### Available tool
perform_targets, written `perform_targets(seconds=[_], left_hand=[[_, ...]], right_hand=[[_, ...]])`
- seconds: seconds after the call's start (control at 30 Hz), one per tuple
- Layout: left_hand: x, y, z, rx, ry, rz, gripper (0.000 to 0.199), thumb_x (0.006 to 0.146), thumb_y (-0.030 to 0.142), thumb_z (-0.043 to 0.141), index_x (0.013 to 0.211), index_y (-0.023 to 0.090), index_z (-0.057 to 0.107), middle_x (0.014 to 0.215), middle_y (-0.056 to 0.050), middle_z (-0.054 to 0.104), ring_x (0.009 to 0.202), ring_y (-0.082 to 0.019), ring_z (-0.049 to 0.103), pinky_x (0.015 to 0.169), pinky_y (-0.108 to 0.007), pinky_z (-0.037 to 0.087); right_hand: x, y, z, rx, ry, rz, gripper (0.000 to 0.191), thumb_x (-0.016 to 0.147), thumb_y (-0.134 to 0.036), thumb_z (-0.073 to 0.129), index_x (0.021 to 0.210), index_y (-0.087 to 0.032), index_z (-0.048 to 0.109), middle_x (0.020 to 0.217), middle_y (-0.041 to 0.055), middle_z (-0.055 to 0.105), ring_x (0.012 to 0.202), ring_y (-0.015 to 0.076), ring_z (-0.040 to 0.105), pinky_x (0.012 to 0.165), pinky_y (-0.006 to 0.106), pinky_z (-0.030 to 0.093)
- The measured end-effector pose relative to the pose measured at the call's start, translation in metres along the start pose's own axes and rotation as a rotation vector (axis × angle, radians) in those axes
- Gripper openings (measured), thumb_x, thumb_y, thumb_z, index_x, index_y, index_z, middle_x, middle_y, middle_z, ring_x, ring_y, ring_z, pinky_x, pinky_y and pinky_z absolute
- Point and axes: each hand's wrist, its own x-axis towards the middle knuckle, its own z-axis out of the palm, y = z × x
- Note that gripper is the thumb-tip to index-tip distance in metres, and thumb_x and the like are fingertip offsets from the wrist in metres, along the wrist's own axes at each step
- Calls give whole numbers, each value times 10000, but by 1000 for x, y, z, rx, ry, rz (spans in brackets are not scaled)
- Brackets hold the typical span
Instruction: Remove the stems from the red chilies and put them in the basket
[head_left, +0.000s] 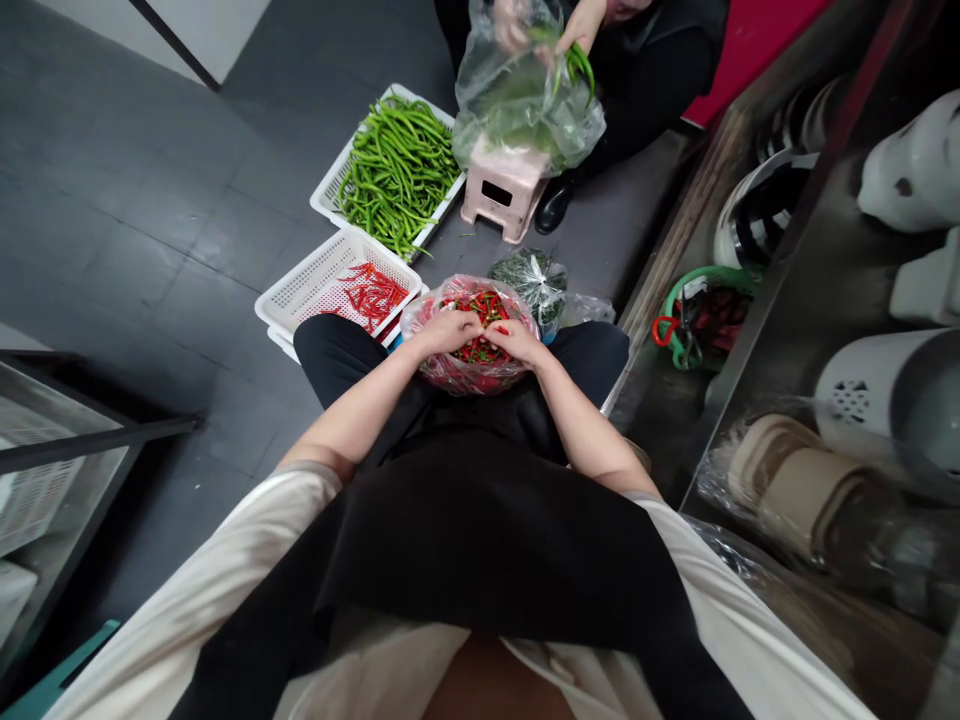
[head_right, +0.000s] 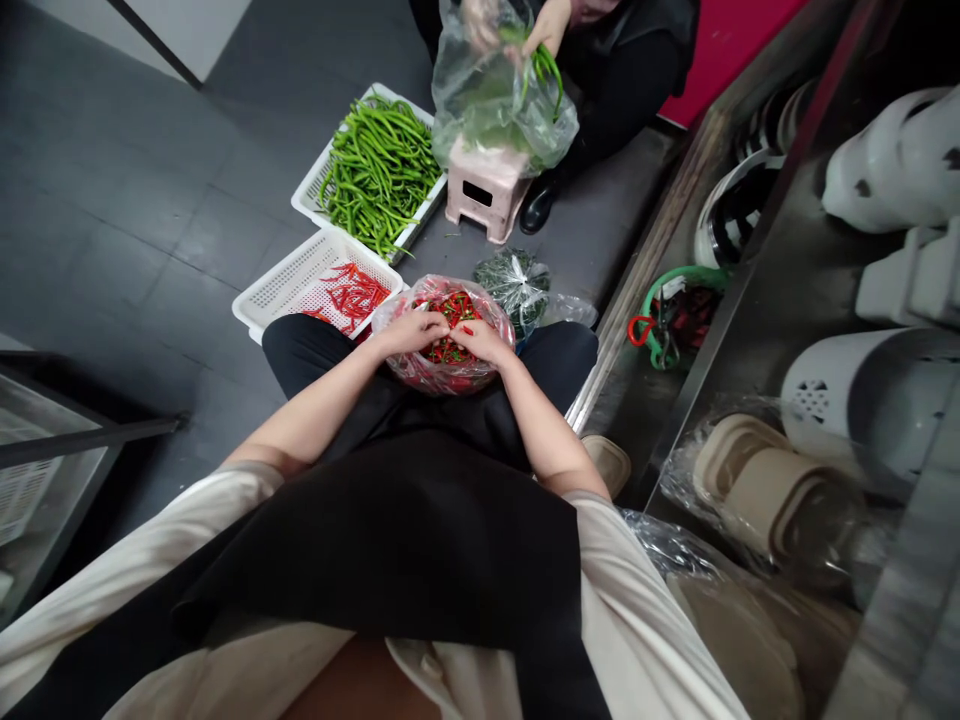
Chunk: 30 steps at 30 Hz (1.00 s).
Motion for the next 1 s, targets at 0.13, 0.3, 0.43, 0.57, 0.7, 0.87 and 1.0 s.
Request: perform_targets(seconds=[0.13,0.3,0.43,0.57,0.7,0.87,1.0], left_hand=[[9,7,-10,114,-33,1,197,839,243,529,694,179,646,642,9,573,659,-134,493,670,-232,364],[14,12,-18,302,18,-76,123,801,267,614,727,174,647,727,-56,625,774,-199,575,768,-272,405],[15,8,-8,417,158,-183,117,797,260,625,841,158,661,810,-113,642,942,-276,612,896,-331,416],[21,-2,14,349,110,-261,323,703,306,737,988,171,668,993,-133,658,1081,-319,593,1004,-390,380],[32,-17,35,327,37,-371,366,586,358,811,827,118,677,1178,-213,603,1174,-391,542,1039,-431,357],[31,-41,26,288,-82,-311,136,619,223,764,660,167,646,843,-102,658,1007,-291,613,978,-366,396],[20,-54,11,-5,26,-197,125,752,276,665,676,178,649,685,-27,616,794,-186,602,875,-302,442]], right_hand=[[11,-16,-5,-136,-28,-91,304,806,-436,599,646,-178,585,586,-27,537,567,111,441,579,241,333],[20,-29,7,-423,139,-61,178,807,-315,690,723,-195,588,779,72,646,828,221,582,756,311,402],[29,-23,13,-396,293,96,194,805,-288,711,735,-201,554,818,113,655,935,258,596,788,335,437],[28,-12,0,-7,312,145,312,764,-364,736,653,-212,487,576,-4,540,636,154,562,586,257,444],[10,-8,-8,397,223,169,272,722,-335,732,707,-212,490,540,-55,544,458,82,491,453,200,415],[-9,-4,-4,457,380,181,210,693,-173,655,675,-219,450,442,-102,448,363,52,371,347,157,289],[-11,1,4,498,341,204,210,698,-238,698,657,-203,495,415,-109,396,344,40,311,330,163,241]])
